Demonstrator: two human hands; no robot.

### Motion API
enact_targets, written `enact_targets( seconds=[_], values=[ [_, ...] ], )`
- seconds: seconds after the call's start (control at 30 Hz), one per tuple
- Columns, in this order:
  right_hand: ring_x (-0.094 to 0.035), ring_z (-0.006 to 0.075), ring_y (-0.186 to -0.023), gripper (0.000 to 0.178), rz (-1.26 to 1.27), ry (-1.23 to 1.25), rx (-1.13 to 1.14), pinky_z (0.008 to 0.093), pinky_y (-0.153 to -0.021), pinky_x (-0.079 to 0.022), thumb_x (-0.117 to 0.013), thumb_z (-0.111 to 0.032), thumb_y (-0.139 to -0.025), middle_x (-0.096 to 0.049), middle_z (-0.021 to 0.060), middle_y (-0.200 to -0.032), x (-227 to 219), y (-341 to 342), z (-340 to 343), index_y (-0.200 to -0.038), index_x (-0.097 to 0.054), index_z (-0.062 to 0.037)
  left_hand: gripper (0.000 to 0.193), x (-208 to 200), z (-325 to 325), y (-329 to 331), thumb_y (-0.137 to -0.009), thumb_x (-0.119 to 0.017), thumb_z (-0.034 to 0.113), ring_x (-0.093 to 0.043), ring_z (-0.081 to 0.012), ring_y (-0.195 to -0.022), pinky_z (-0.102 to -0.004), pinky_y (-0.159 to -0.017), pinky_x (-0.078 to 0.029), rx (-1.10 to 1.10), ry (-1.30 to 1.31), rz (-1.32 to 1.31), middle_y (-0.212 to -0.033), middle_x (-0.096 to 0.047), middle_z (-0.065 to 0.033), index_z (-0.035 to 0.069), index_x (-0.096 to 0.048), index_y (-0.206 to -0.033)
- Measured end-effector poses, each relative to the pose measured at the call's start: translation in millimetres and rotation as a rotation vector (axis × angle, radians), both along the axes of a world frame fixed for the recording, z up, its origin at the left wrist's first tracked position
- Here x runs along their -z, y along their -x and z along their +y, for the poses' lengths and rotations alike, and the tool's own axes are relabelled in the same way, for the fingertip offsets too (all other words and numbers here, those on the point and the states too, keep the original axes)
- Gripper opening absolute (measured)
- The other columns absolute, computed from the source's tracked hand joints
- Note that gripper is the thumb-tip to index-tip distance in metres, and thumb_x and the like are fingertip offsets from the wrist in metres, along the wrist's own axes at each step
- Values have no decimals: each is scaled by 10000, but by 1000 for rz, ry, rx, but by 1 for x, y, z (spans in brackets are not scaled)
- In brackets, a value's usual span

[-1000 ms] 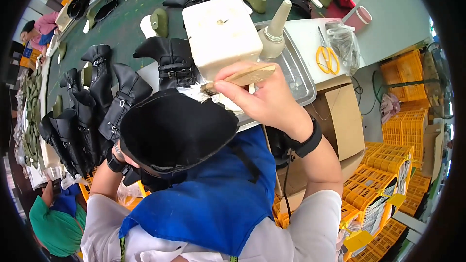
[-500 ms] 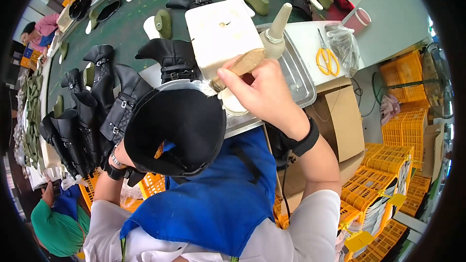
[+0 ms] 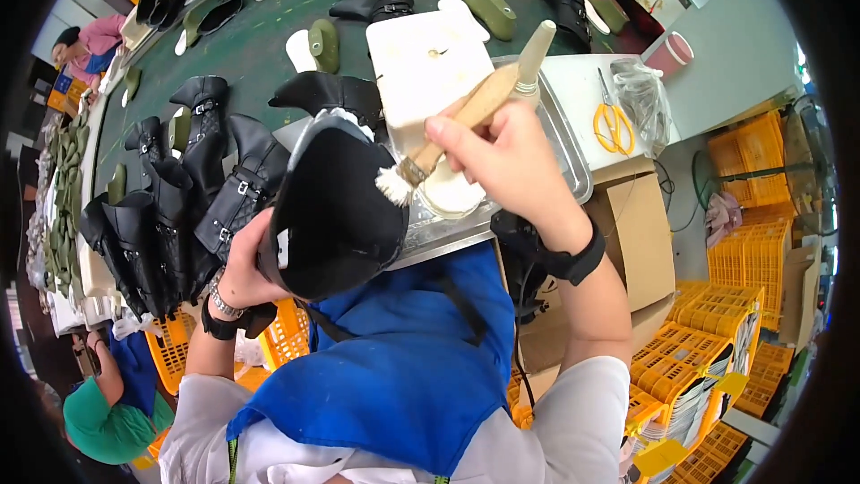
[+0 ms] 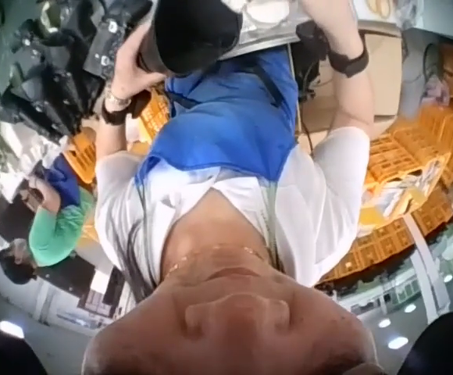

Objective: Applying adhesive to the edges of black boots at a factory assembly line workstation.

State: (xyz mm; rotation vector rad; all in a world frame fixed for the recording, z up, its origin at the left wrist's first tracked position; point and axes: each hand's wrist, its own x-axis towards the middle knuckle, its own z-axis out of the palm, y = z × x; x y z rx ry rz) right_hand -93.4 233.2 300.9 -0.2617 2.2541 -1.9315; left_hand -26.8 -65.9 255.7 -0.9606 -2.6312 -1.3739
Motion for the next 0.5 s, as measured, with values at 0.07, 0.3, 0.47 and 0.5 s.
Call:
enact_targets(
  seconds=[0.07, 0.3, 0.47, 0.5],
  values=[
    [-458, 36, -482, 193, 3, -3, 11, 164, -420, -352, -580, -192, -816, -533, 3, -585, 7, -2, -1, -805, -592, 0, 744, -1, -1, 0, -526, -804, 201, -558, -320, -930, -358, -809, -439, -31, -32, -64, -1054, -549, -156, -3, -447, -1147],
    [-452, 37, -489, 188, 36, 82, 90, 164, -438, -353, -574, -181, -822, -523, -2, -584, 21, 14, -14, -809, -591, 6, 751, 4, -5, -2, -529, -807, 208, -559, -316, -928, -362, -803, -438, 30, -85, -13, -1053, -549, -151, -4, -439, -1149],
    [-449, 37, -489, 189, 117, 99, 106, 166, -443, -349, -578, -180, -820, -522, -5, -583, 19, 20, -25, -829, -593, 8, 731, 0, -5, -4, -523, -793, 166, -555, -326, -929, -364, -805, -438, 55, -63, -28, -1044, -548, -165, -9, -445, -1142],
    [-447, 35, -487, 187, 137, 63, 127, 165, -443, -347, -580, -179, -819, -522, -7, -582, 17, 18, -26, -830, -593, 7, 731, 0, -4, -5, -523, -793, 166, -555, -326, -929, -364, -805, -438, 50, -63, -25, -1044, -548, -165, -9, -445, -1142]
  ],
)
